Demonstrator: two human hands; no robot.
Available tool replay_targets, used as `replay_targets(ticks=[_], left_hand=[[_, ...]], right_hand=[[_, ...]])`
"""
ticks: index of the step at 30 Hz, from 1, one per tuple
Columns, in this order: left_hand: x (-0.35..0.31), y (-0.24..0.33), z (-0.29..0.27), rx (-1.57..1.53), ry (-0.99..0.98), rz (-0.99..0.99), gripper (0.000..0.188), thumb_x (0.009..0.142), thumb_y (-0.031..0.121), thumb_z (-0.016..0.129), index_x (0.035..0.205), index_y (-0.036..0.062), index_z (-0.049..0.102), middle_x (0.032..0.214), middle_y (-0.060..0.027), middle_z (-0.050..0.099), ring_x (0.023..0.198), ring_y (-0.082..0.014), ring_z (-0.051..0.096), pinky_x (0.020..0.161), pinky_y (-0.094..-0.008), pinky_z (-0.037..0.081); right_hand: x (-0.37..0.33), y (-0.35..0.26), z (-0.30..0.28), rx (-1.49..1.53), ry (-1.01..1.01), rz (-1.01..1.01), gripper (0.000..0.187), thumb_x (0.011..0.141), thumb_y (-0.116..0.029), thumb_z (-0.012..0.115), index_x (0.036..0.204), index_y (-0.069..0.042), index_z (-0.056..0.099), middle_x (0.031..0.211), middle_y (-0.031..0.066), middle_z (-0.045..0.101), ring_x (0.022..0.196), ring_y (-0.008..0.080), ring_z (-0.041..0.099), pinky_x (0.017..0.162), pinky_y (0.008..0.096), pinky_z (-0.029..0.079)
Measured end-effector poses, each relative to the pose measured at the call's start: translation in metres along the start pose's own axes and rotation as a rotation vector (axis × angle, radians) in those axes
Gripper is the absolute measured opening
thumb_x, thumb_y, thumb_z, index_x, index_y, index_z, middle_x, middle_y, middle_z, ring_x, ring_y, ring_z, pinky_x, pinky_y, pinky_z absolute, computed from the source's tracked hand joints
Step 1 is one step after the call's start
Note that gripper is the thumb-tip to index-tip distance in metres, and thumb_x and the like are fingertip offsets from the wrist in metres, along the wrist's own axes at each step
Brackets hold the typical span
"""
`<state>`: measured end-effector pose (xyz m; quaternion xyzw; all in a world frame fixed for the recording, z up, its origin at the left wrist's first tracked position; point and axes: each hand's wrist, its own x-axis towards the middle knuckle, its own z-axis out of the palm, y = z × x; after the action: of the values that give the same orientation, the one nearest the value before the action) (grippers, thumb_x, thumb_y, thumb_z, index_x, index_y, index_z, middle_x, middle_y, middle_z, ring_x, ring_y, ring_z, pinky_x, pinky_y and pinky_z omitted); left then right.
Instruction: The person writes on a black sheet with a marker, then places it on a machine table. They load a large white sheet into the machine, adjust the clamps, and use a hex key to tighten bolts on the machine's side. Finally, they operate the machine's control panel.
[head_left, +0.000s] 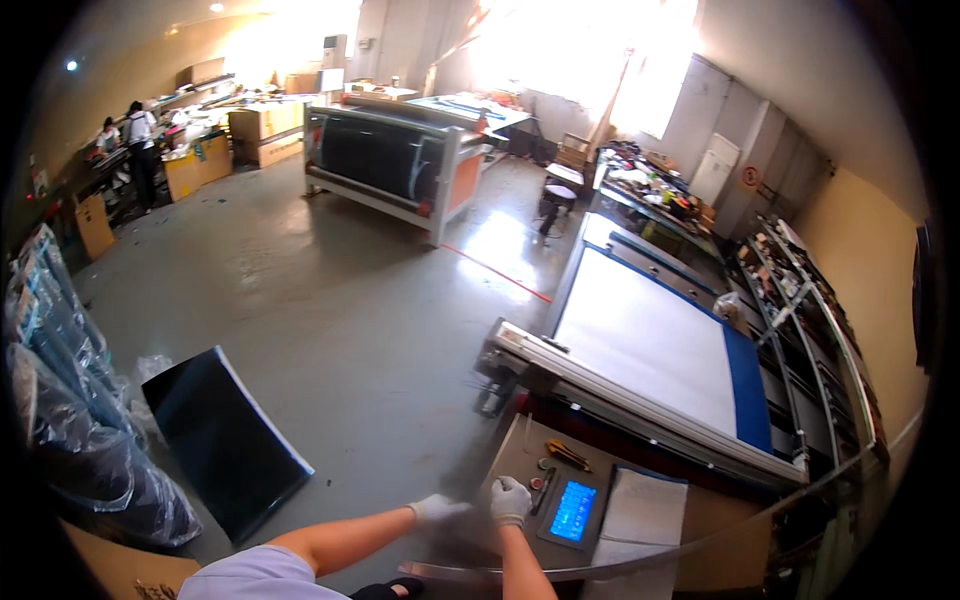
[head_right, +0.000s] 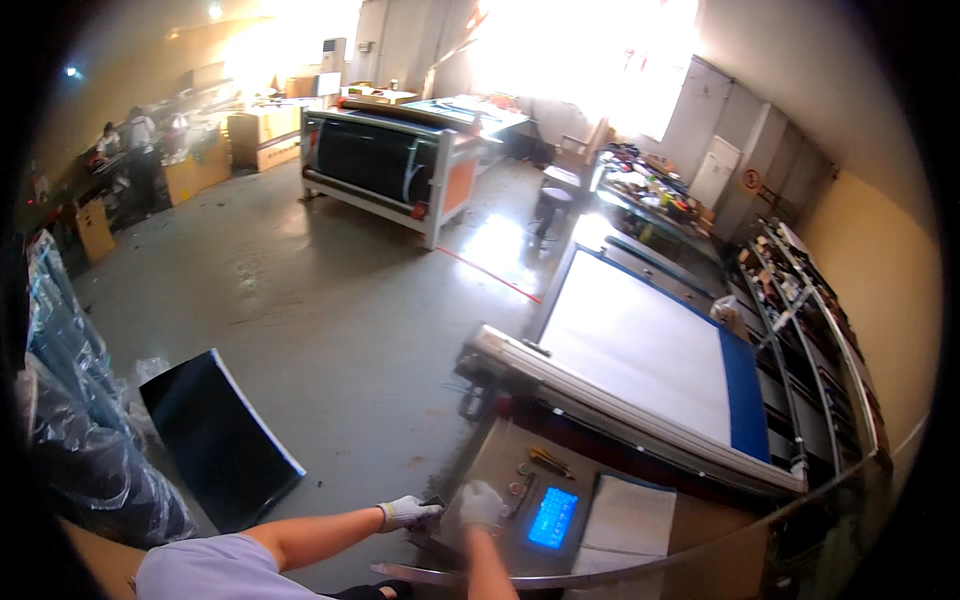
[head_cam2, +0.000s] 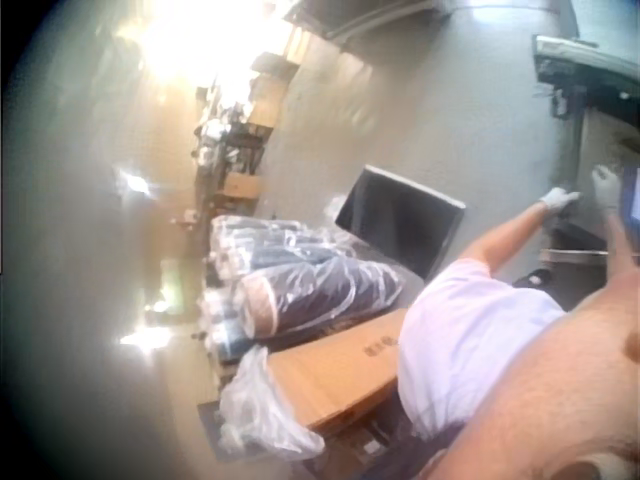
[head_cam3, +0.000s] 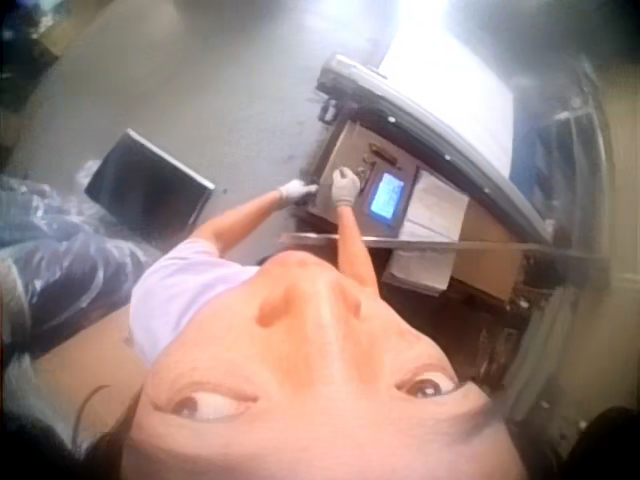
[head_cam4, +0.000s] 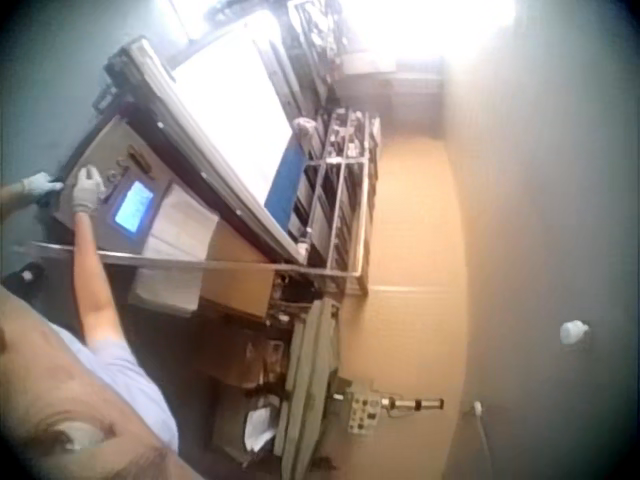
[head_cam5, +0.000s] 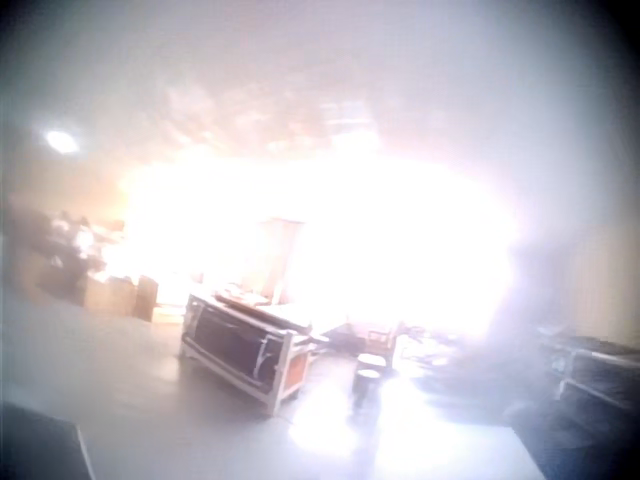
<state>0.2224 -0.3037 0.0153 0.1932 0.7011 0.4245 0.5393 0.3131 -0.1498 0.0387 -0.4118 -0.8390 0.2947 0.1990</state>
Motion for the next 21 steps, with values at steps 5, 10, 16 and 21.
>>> replay_targets(ticks=[5,10,16,21], left_hand=[[0.051,0.002,0.026,0.208,-0.058,-0.029,0.048,0.088,0.049,0.066,0.066,0.0081,0.059,0.062,-0.0017,0.055,0.052,-0.0119,0.048,0.05,-0.031,0.037],[0.059,0.013,0.026,0.364,-0.075,0.004,0.056,0.083,0.055,0.068,0.083,-0.001,0.071,0.068,-0.0066,0.063,0.058,-0.0167,0.058,0.055,-0.0337,0.047],[-0.027,0.089,0.092,0.003,-0.106,0.168,0.038,0.091,0.04,0.064,0.086,0.0026,0.071,0.067,-0.0066,0.065,0.054,-0.015,0.061,0.052,-0.0274,0.049],[-0.137,0.124,0.222,0.186,-0.724,0.175,0.036,0.099,0.042,0.052,0.105,0.0095,0.066,0.08,-0.0036,0.064,0.066,-0.0114,0.059,0.056,-0.0255,0.048]], right_hand=[[-0.067,-0.027,-0.097,0.734,0.109,0.235,0.031,0.093,-0.029,0.061,0.094,0.002,0.068,0.082,0.0115,0.069,0.079,0.0192,0.065,0.074,0.0331,0.052],[-0.152,-0.022,-0.181,0.892,0.239,0.411,0.019,0.089,-0.013,0.064,0.098,0.004,0.065,0.084,0.0102,0.068,0.075,0.0167,0.065,0.07,0.0304,0.054],[-0.276,0.012,-0.25,0.941,0.466,0.529,0.016,0.086,0.004,0.06,0.102,0.008,0.063,0.082,0.0148,0.069,0.069,0.0203,0.068,0.067,0.0322,0.057],[-0.345,-0.008,-0.316,0.901,0.54,0.475,0.009,0.088,-0.003,0.054,0.091,0.0,0.062,0.065,0.0019,0.055,0.057,0.0086,0.05,0.055,0.0245,0.042]])
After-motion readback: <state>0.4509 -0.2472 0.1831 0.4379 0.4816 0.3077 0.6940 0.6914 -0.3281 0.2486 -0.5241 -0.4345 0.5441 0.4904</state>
